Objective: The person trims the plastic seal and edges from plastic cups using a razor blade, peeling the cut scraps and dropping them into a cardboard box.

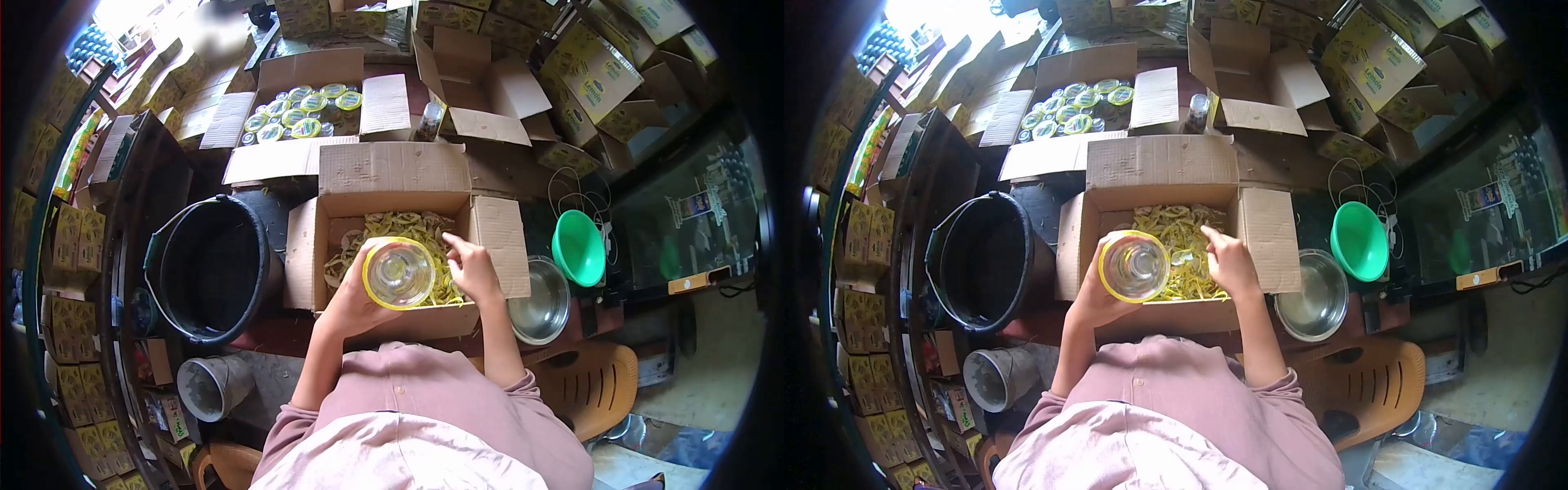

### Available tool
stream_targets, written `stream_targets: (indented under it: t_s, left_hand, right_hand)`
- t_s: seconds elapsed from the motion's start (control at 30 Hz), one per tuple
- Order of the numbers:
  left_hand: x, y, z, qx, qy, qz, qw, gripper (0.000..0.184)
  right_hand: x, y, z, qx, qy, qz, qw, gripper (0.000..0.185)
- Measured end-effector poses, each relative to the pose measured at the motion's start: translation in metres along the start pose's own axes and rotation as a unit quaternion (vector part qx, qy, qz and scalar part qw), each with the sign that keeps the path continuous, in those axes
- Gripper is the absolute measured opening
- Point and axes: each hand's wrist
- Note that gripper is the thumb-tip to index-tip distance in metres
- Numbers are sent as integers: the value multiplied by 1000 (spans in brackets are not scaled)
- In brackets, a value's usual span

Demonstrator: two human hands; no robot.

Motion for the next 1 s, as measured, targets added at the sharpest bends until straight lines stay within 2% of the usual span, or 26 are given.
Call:
stream_targets:
  t_s: [0.07, 0.1, 0.17, 0.27, 0.37, 0.53, 0.6, 0.7, 0.73, 0.77, 0.83, 0.87, 0.93, 1.0]
  left_hand:
    - [-2, 0, -7, -23, -16, 13, 1000, 67]
    - [12, 5, 22, 17, -8, -14, 1000, 67]
    - [5, 9, 9, -34, -34, 2, 999, 67]
    - [-1, 10, 2, -65, -51, 18, 996, 69]
    - [-6, 13, 1, -100, -60, 35, 993, 70]
    - [-9, 14, 0, -77, -78, 18, 994, 69]
    - [-11, 19, 3, -80, -81, 15, 993, 69]
    - [-14, 22, 2, -80, -84, 21, 993, 67]
    - [-15, 24, 1, -86, -84, 27, 992, 67]
    - [-15, 26, 1, -91, -83, 33, 992, 66]
    - [-12, 26, -2, -89, -67, 26, 993, 66]
    - [-10, 26, -4, -88, -61, 22, 994, 66]
    - [-9, 24, -8, -98, -59, 34, 993, 66]
    - [-10, 22, -9, -101, -54, 44, 992, 66]
  right_hand:
    - [-9, 1, 9, 106, -28, -63, 992, 40]
    - [19, 11, -15, 209, -96, -51, 972, 39]
    - [3, -2, -6, 272, -109, -117, 949, 34]
    - [-11, -30, -12, 376, -101, -129, 912, 32]
    - [-16, -28, -10, 507, -110, -156, 840, 34]
    - [-29, -41, 5, 514, -227, -154, 813, 35]
    - [-45, -64, 28, 485, -346, -136, 792, 35]
    - [-88, -129, 54, 436, -469, -196, 742, 37]
    - [-105, -163, 50, 372, -493, -239, 749, 37]
    - [-123, -203, 36, 301, -487, -269, 774, 38]
    - [-152, -265, 7, 350, -390, -413, 745, 41]
    - [-156, -265, 1, 351, -374, -448, 732, 41]
    - [-155, -272, -8, 355, -330, -500, 718, 46]
    - [-155, -280, -17, 391, -317, -497, 707, 48]
Point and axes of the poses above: each hand's wrist, its own x-axis towards the middle knuckle, its own z-axis out of the back of the hand, y = z × x, and after that the axes turned 1 degree about z, right-handed
